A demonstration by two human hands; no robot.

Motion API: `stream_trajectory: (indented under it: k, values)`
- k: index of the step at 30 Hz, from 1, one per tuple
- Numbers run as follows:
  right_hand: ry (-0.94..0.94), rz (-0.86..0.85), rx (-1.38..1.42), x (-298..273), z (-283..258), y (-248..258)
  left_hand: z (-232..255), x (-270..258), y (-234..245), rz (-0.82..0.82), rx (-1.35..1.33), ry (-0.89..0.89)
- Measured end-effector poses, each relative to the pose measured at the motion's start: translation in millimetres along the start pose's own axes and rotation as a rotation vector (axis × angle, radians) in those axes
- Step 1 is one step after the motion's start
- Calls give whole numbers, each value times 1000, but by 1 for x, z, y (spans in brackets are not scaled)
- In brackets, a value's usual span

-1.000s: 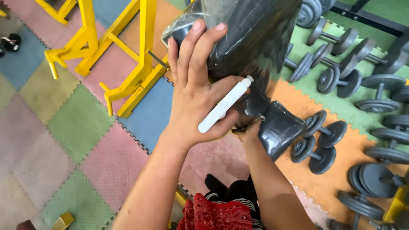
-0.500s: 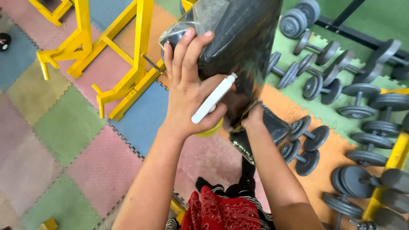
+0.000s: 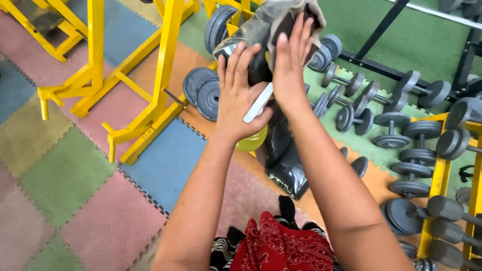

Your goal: Cleaning and wiping down various gym machines and benches with a cloth and spray bottle.

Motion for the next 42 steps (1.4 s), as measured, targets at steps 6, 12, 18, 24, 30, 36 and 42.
stream_trajectory:
  k: [6, 12, 18, 24, 30, 36, 42]
  values:
    - [159, 71, 9, -9, 19, 4, 3, -3, -1, 30, 2, -20]
    - [206, 100, -62, 4, 41, 4, 23, 1, -10, 87, 64, 69]
    - [393, 84, -11, 22, 85, 21, 47, 10, -21, 120, 128, 213]
    - [107, -231, 408, 42, 171, 29, 64, 20, -39, 175, 169, 337]
    - [-649, -503, 655, 0, 313, 13, 74, 31, -56, 196, 245, 411]
    - [-1006, -566, 525, -33, 395, 16, 74, 31, -63, 248, 204, 442]
    - [-780, -689, 613, 64, 282, 33, 72, 27, -69, 286, 203, 443]
Point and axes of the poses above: each hand's wrist, its own x-axis towards the middle knuckle, its own y-axis out of the back of the hand, z = x × y, the point moved 2 cm from there along x, towards the middle knuckle, and after that the axes turned 5 degrees about z, right-handed, at the moved point
